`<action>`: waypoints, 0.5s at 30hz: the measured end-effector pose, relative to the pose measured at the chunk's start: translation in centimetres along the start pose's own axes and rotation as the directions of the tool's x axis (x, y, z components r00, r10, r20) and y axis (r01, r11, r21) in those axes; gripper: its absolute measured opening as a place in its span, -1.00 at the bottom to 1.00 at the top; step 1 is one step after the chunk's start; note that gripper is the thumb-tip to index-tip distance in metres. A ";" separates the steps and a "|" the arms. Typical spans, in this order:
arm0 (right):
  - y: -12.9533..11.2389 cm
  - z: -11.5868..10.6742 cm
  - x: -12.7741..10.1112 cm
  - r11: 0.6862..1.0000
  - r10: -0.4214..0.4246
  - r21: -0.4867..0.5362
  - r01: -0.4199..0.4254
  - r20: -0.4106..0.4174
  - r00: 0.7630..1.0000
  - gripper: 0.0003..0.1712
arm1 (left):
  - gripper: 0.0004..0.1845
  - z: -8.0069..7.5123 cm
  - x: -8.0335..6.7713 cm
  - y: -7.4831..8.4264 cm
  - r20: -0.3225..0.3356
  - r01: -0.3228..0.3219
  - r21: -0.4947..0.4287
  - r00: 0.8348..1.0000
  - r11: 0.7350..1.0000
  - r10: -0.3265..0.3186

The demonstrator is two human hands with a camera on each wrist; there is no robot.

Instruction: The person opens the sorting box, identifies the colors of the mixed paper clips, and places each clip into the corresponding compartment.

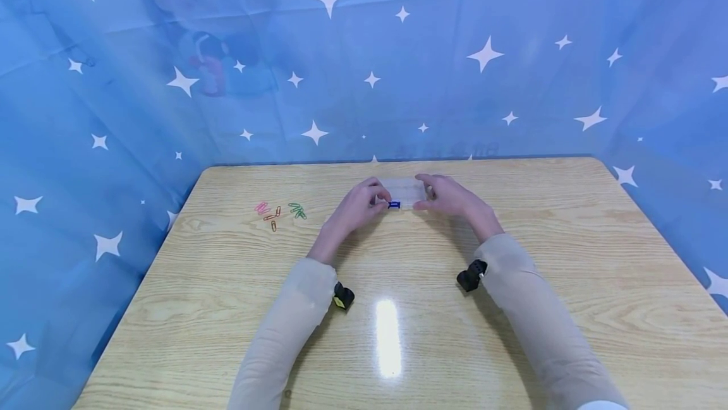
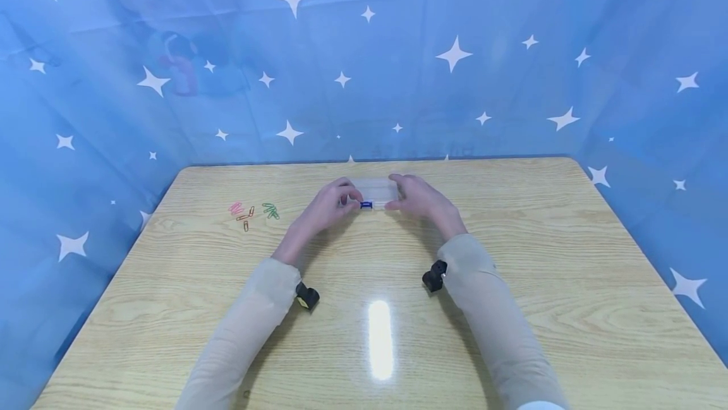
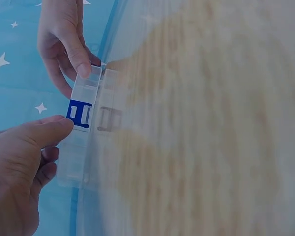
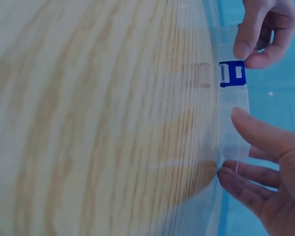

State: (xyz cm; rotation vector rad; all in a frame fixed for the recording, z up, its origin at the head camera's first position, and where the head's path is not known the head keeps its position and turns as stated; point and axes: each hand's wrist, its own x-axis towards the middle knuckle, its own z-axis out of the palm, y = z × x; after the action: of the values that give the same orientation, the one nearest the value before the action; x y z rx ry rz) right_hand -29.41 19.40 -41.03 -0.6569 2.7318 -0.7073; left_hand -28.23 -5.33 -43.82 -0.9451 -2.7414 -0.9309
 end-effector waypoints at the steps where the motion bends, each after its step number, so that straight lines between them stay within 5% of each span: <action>1: 0.0 0.0 0.0 1.000 -0.001 -0.001 0.001 -0.002 1.000 -0.08 | -0.91 0.0 0.1 -0.1 -0.006 -0.005 -0.013 1.000 1.000 0.005; 15: -0.1 0.1 0.2 1.000 0.029 -0.004 -0.029 0.005 1.000 -0.07 | -0.95 0.4 0.7 -1.1 -0.034 0.028 -0.243 0.999 0.970 -0.037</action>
State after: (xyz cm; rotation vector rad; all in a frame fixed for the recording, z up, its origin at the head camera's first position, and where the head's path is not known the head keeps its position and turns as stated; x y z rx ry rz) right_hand -29.51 19.18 -41.08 -0.6182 2.7329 -0.6930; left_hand -29.38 -5.42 -44.58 -0.9079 -2.6612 -1.3002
